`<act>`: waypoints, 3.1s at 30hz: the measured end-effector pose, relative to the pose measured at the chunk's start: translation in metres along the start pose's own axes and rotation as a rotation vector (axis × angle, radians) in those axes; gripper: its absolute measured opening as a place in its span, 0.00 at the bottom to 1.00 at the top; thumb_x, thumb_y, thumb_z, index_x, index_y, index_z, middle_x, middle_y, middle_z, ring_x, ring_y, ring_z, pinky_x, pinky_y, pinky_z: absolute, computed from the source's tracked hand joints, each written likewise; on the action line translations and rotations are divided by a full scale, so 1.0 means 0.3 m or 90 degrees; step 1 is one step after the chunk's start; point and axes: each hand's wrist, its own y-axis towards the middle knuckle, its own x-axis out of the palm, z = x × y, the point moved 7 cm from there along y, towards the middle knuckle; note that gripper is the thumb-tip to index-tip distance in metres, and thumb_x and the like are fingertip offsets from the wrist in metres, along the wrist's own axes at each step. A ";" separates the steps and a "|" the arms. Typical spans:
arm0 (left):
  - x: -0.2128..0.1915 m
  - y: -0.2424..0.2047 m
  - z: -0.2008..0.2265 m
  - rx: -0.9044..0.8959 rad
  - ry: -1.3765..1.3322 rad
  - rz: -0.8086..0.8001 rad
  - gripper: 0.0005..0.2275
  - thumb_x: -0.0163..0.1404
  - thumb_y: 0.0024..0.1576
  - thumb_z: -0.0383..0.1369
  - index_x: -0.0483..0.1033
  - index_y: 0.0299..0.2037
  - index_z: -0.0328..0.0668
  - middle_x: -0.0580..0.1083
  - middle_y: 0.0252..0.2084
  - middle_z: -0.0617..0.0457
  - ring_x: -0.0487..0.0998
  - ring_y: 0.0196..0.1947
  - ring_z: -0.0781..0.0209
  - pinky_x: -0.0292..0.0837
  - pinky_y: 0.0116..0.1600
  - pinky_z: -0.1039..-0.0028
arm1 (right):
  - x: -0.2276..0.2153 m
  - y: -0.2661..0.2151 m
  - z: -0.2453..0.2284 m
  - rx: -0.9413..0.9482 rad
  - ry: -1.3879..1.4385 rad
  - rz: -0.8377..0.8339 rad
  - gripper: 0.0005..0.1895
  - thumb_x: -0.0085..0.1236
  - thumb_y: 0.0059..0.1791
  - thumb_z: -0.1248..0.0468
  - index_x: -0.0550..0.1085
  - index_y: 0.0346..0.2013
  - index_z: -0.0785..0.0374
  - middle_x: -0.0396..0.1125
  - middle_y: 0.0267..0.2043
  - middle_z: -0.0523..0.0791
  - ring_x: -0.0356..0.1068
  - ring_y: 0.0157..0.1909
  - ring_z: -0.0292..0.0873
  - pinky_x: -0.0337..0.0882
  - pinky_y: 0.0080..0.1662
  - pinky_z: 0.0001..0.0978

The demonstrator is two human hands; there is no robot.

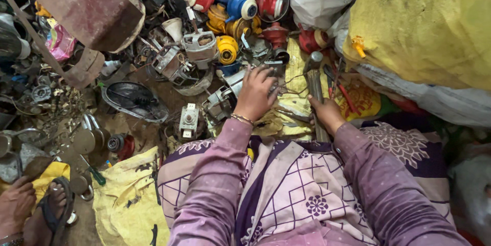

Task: The person sits on the floor and uses a hammer and screwdriver to disassemble and adjust a small electric motor. They repeatedly strike the motor housing and pry internal components while surrounded by other motor parts and tools.

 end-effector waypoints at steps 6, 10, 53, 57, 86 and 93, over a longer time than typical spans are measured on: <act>-0.136 -0.062 -0.107 -0.305 0.203 -0.115 0.55 0.73 0.27 0.54 0.64 0.68 0.39 0.59 0.70 0.33 0.57 0.72 0.26 0.42 0.71 0.31 | 0.004 0.006 0.006 0.001 -0.014 -0.020 0.26 0.60 0.50 0.46 0.73 0.38 0.71 0.68 0.24 0.48 0.68 0.18 0.44 0.69 0.23 0.37; -0.077 -0.089 -0.103 -0.312 0.287 -0.123 0.50 0.72 0.34 0.46 0.60 0.70 0.44 0.63 0.63 0.37 0.62 0.64 0.32 0.53 0.66 0.42 | 0.010 0.005 0.016 0.013 -0.002 -0.026 0.26 0.61 0.50 0.47 0.71 0.38 0.71 0.67 0.25 0.47 0.68 0.18 0.44 0.69 0.22 0.39; -0.071 -0.027 -0.304 -0.312 -0.122 -0.096 0.51 0.69 0.32 0.59 0.66 0.67 0.44 0.76 0.55 0.38 0.74 0.52 0.36 0.70 0.56 0.55 | 0.010 0.002 0.016 0.005 -0.016 -0.025 0.23 0.61 0.50 0.50 0.71 0.39 0.70 0.68 0.26 0.48 0.68 0.19 0.44 0.69 0.23 0.40; -0.042 -0.051 -0.288 -0.299 -0.032 -0.078 0.57 0.73 0.26 0.58 0.62 0.66 0.35 0.73 0.52 0.33 0.71 0.53 0.32 0.67 0.57 0.52 | -0.010 0.001 0.022 0.030 0.001 -0.056 0.20 0.62 0.50 0.53 0.71 0.40 0.69 0.69 0.27 0.48 0.70 0.20 0.44 0.68 0.23 0.39; 0.030 -0.089 -0.366 -0.286 -0.159 -0.014 0.49 0.74 0.27 0.54 0.71 0.59 0.32 0.74 0.55 0.39 0.73 0.58 0.42 0.66 0.64 0.61 | -0.177 -0.522 -0.477 -0.403 0.052 0.041 0.22 0.57 0.58 0.47 0.72 0.44 0.65 0.68 0.32 0.41 0.66 0.28 0.35 0.67 0.30 0.30; 0.007 -0.084 -0.354 -0.307 -0.169 -0.014 0.48 0.73 0.26 0.54 0.72 0.58 0.34 0.74 0.55 0.40 0.73 0.57 0.43 0.67 0.63 0.61 | -0.213 -0.696 -0.500 -0.685 0.281 0.032 0.14 0.60 0.62 0.57 0.70 0.45 0.65 0.68 0.33 0.44 0.71 0.32 0.38 0.74 0.34 0.32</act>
